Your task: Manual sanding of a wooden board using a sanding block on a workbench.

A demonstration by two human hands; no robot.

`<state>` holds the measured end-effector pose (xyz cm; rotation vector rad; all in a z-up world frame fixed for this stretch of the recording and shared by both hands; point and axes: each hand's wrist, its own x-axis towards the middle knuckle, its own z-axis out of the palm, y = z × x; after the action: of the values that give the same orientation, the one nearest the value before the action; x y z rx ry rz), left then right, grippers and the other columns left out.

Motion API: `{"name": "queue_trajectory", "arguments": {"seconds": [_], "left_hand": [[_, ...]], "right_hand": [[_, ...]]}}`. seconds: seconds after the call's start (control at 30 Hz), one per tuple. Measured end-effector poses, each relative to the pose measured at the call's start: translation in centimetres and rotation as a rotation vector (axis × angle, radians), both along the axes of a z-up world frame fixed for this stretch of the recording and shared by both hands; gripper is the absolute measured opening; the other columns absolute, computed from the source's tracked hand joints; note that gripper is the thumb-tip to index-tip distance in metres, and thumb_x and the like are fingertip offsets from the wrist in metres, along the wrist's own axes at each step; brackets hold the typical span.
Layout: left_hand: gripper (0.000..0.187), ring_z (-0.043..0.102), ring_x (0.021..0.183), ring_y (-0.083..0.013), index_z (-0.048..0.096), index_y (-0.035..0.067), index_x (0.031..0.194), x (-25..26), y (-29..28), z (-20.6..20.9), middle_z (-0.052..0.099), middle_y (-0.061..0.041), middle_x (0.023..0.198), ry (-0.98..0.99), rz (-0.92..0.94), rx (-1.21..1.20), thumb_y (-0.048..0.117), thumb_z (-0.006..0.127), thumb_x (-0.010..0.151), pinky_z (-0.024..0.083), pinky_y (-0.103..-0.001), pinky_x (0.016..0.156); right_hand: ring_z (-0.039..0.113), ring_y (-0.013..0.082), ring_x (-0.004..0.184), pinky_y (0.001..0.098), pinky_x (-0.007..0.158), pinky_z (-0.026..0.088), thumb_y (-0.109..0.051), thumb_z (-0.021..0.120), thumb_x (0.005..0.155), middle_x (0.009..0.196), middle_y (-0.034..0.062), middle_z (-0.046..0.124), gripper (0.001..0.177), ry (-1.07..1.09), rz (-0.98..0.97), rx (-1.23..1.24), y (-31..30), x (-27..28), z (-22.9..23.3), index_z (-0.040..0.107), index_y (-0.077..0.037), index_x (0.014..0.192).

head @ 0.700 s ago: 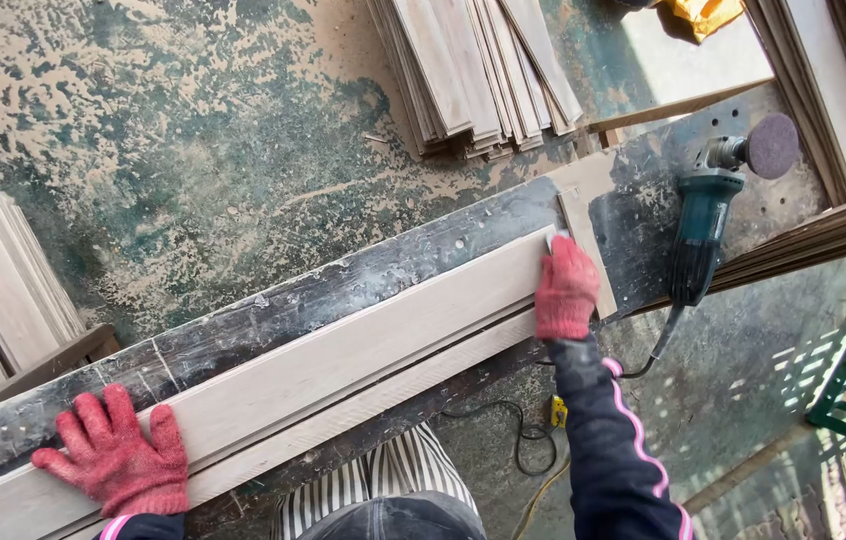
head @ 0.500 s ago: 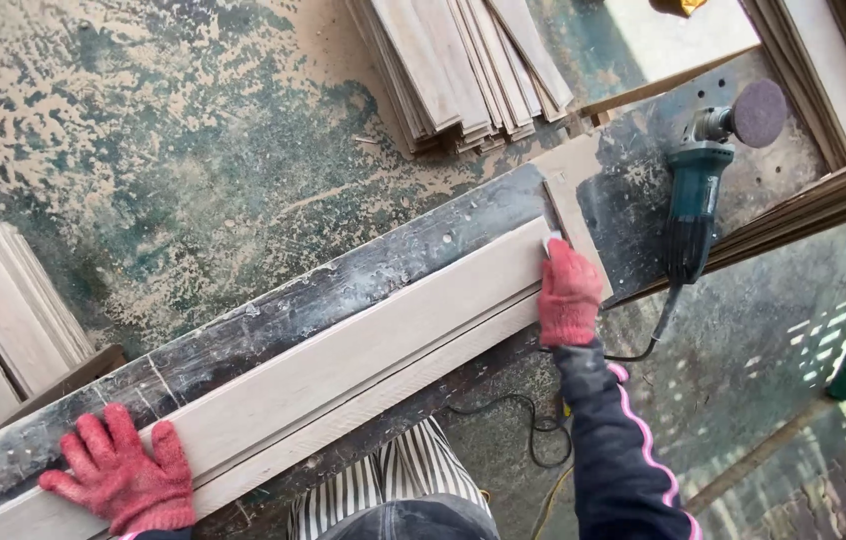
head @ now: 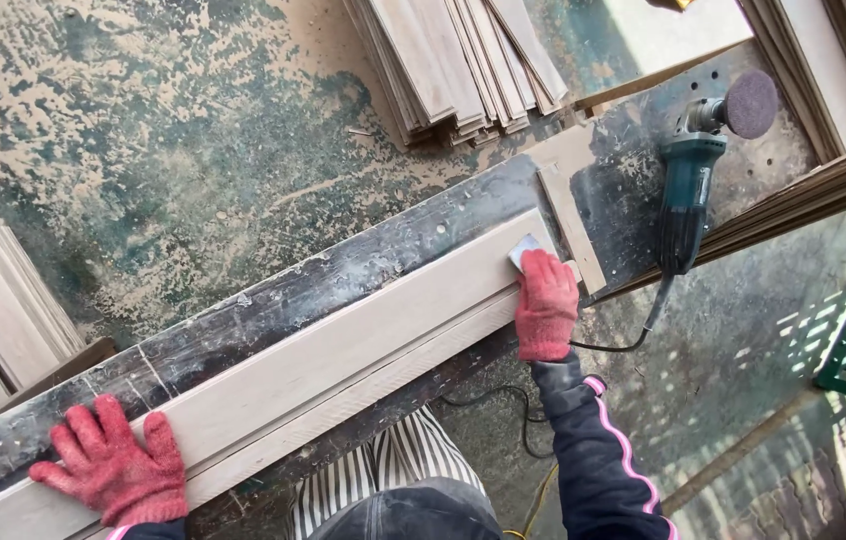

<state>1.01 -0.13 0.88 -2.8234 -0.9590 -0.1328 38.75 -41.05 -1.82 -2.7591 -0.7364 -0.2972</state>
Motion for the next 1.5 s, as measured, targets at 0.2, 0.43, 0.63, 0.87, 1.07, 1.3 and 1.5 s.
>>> {"name": "queue_trajectory", "arguments": {"seconds": [0.2, 0.43, 0.63, 0.87, 1.07, 1.3, 1.5], "left_hand": [[0.058, 0.054, 0.13, -0.048, 0.068, -0.002, 0.138, -0.9, -0.3, -0.2, 0.063, -0.027, 0.146, 0.12, 0.056, 0.076, 0.046, 0.056, 0.108, 0.028, -0.07, 0.121], [0.057, 0.054, 0.125, -0.0498, 0.067, -0.005, 0.137, 1.0, 0.0, 0.3, 0.062, -0.029, 0.139, 0.04, 0.027, 0.074, 0.044, 0.05, 0.113, 0.031, -0.071, 0.116], [0.061, 0.052, 0.13, -0.0462, 0.067, -0.001, 0.14, -0.5, -0.2, -0.1, 0.058, -0.026, 0.144, 0.121, 0.07, 0.051, 0.043, 0.062, 0.098, 0.028, -0.069, 0.121], [0.061, 0.052, 0.128, -0.0482, 0.068, -0.004, 0.139, -0.2, -0.1, 0.2, 0.059, -0.028, 0.143, 0.07, 0.043, 0.046, 0.044, 0.059, 0.102, 0.028, -0.07, 0.118], [0.063, 0.05, 0.134, -0.0514, 0.067, -0.006, 0.142, -0.1, -0.1, -0.2, 0.057, -0.03, 0.151, 0.034, 0.042, 0.039, 0.041, 0.063, 0.1, 0.027, -0.073, 0.118], [0.071, 0.045, 0.141, -0.0589, 0.068, -0.012, 0.148, -1.1, -0.2, -1.1, 0.054, -0.037, 0.158, -0.01, 0.048, -0.028, 0.043, 0.057, 0.105, 0.017, -0.078, 0.12], [0.073, 0.05, 0.138, -0.057, 0.065, -0.003, 0.15, -0.4, -0.1, -1.0, 0.059, -0.034, 0.152, -0.008, 0.104, -0.04, 0.049, 0.053, 0.101, 0.015, -0.076, 0.118]], "right_hand": [[0.068, 0.0248, 0.093, 0.0387, 0.09, 0.059, 0.006, 0.078, 0.081, 0.108, 0.0099, 0.07, 0.04, -0.029, -0.061, 0.015, 3.9, -3.7, 1.8, 0.062, -0.007, 0.115], [0.064, 0.0411, 0.122, 0.0599, 0.109, 0.051, -0.017, 0.066, 0.1, 0.129, 0.0197, 0.066, 0.033, 0.023, -0.196, -0.029, 1.7, -0.4, -4.9, 0.06, -0.003, 0.129], [0.062, 0.0219, 0.089, 0.0345, 0.084, 0.06, -0.013, 0.064, 0.101, 0.099, 0.0068, 0.061, 0.013, -0.105, -0.068, 0.04, 9.6, -7.9, 2.5, 0.061, -0.007, 0.113], [0.06, 0.031, 0.097, 0.0406, 0.081, 0.059, -0.014, 0.065, 0.102, 0.111, 0.0167, 0.063, 0.021, 0.033, -0.221, 0.032, 2.1, 0.8, -3.7, 0.063, -0.001, 0.118], [0.058, 0.033, 0.112, 0.0507, 0.097, 0.053, -0.022, 0.066, 0.089, 0.121, 0.0159, 0.057, 0.033, 0.299, 0.294, 0.099, 14.9, -13.2, 4.6, 0.059, -0.009, 0.119], [0.047, 0.0245, 0.088, 0.0399, 0.075, 0.044, -0.022, 0.054, 0.079, 0.117, 0.0155, 0.049, 0.051, 0.175, 0.194, -0.282, 9.6, -0.9, 1.0, 0.046, -0.009, 0.128], [0.002, 0.038, 0.159, 0.0555, 0.127, -0.003, -0.061, 0.022, 0.101, 0.173, 0.0171, 0.0, 0.084, 0.332, 0.061, -0.402, 7.4, -5.3, -5.0, 0.009, -0.01, 0.166]]}}
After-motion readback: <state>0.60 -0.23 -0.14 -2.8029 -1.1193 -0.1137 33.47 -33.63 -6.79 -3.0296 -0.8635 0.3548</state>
